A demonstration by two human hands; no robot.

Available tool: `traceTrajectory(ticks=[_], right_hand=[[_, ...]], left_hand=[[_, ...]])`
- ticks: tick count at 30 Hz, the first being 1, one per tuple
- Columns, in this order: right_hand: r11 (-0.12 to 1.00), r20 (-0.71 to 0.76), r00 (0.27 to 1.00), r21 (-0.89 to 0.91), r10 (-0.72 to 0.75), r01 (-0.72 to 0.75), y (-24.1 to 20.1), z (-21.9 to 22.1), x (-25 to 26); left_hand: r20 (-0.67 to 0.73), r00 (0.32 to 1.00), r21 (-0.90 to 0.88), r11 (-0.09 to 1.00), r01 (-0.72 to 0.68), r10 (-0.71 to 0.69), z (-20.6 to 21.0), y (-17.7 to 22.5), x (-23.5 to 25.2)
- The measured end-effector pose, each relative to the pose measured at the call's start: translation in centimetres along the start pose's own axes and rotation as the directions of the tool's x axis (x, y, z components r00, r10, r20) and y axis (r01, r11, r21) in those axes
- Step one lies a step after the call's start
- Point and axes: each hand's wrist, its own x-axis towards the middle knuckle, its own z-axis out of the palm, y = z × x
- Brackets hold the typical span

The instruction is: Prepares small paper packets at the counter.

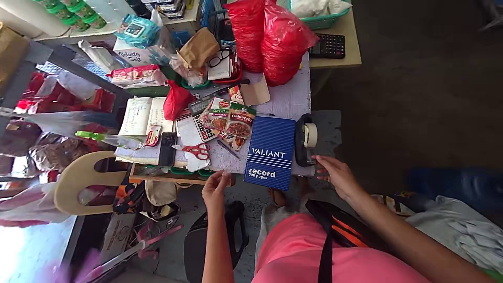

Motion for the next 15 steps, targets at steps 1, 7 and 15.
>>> traceTrajectory(ticks=[1,7,15], right_hand=[[1.0,0.004,1.0,-0.003,-0.009,0.009,0.0,0.1,0.1],[0.993,-0.036,0.998,0.111,0.053,-0.049,-1.0,1.4,0.0],[0.974,-0.096,0.994,0.222,0.059,-0.037,-1.2,1.8,-1.2]], left_hand=[[0.029,1.0,0.002,1.0,0.0,0.0,0.8,0.0,-0.4],[0.202,0.978,-0.001,0.999,0.045,-0.044,4.5,0.0,-2.0],[0.249,0.96,0.0,0.991,0.133,-0.129,5.6,-0.9,-3.2]])
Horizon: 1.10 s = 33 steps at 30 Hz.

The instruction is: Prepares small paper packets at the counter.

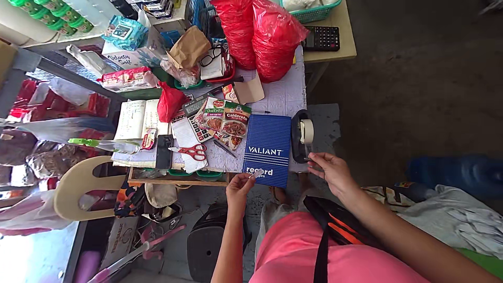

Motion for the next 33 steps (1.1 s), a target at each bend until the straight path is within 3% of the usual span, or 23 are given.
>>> traceTrajectory(ticks=[10,21,25,29,33], right_hand=[[0.998,0.031,0.998,0.003,-0.055,0.055,3.3,-0.7,-0.8],[0.998,0.066,0.996,-0.01,-0.057,0.058,4.0,-1.3,-0.1],[0.979,0.09,0.991,-0.165,-0.104,0.117,4.5,-1.5,0.6],[0.854,0.128,0.95,-0.415,-0.286,0.313,5.3,-1.5,1.1],[0.734,0.153,0.911,-0.549,-0.383,0.4,5.1,-1.2,1.0]], left_hand=[[0.013,1.0,0.005,1.0,0.014,-0.014,-0.2,-0.6,-0.1],[0.017,1.0,0.035,0.999,0.009,-0.01,-0.5,-0.5,-0.2],[0.017,1.0,0.027,1.0,0.013,-0.014,-0.3,-0.4,-0.2],[0.023,1.0,0.031,1.0,0.003,-0.003,0.0,-0.1,-0.2],[0.025,1.0,0.027,1.0,-0.002,0.001,0.0,0.0,-0.1]])
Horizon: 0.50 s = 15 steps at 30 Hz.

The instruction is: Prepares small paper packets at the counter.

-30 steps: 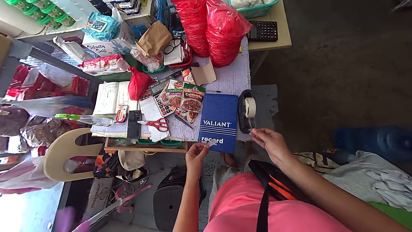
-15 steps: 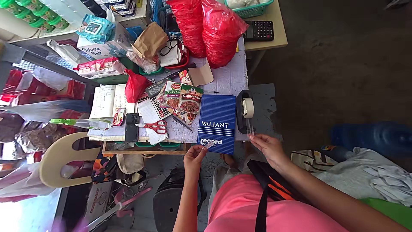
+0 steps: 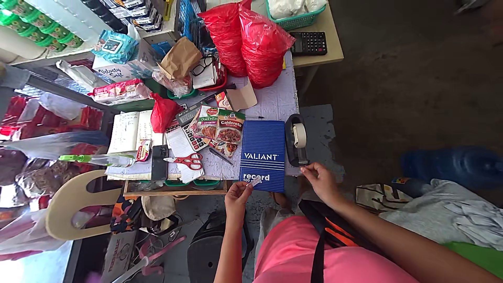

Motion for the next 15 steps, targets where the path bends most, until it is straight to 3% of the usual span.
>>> traceTrajectory(ticks=[11,15], right_hand=[[0.993,-0.048,0.995,-0.094,-0.082,0.077,-1.1,-0.1,0.0],[0.994,-0.019,1.0,-0.111,-0.014,0.012,-1.8,-0.4,0.3]], left_hand=[[-0.003,0.998,-0.012,0.998,-0.057,0.057,-0.8,0.2,-0.5],[0.004,0.997,0.007,0.997,-0.074,0.074,-0.8,0.5,-0.4]])
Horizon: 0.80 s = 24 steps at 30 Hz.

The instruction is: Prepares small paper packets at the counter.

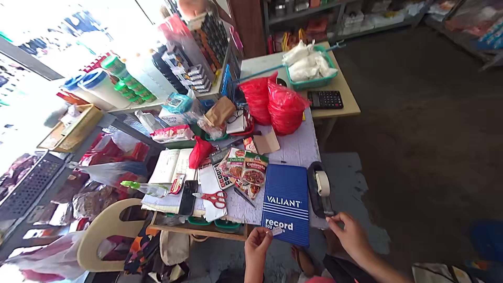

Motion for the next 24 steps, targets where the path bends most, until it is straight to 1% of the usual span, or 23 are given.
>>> traceTrajectory(ticks=[2,5,7,9,11,14,18,21,24], right_hand=[[1.0,0.011,1.0,-0.007,0.018,-0.018,-0.1,0.0,0.1],[1.0,0.023,1.0,-0.018,0.007,-0.006,-0.1,-0.2,0.2],[0.998,0.079,0.996,-0.058,0.032,-0.027,0.3,-0.5,0.2],[0.984,0.202,0.967,-0.124,0.155,-0.131,2.0,-0.9,-0.1],[0.965,0.266,0.931,-0.147,0.251,-0.218,4.7,-1.2,-0.9],[0.971,0.225,0.947,-0.121,0.228,-0.205,7.0,-2.8,-1.8],[0.972,0.134,0.963,-0.023,0.234,-0.233,8.3,-4.3,-2.8],[0.964,0.039,0.966,0.056,0.257,-0.259,8.1,-5.6,-3.2],[0.969,-0.065,0.972,0.117,0.225,-0.217,7.3,-7.2,-2.6]], left_hand=[[-0.001,1.0,0.0,1.0,-0.002,0.002,0.1,0.2,0.1],[-0.012,1.0,-0.009,1.0,0.007,-0.007,0.3,0.6,0.2],[-0.012,1.0,-0.011,1.0,-0.002,0.002,0.4,0.6,0.2],[-0.009,1.0,-0.013,1.0,-0.013,0.012,0.5,0.4,0.1],[-0.007,1.0,-0.021,1.0,-0.016,0.016,0.3,0.3,0.0],[-0.005,1.0,-0.044,0.999,0.002,-0.002,0.3,0.4,-0.3],[-0.005,1.0,-0.07,0.997,0.026,-0.026,0.5,0.8,-0.4],[0.009,1.0,-0.11,0.994,-0.012,0.013,1.5,1.8,-0.4],[0.068,0.993,-0.185,0.979,-0.081,0.095,2.9,3.2,0.3]])
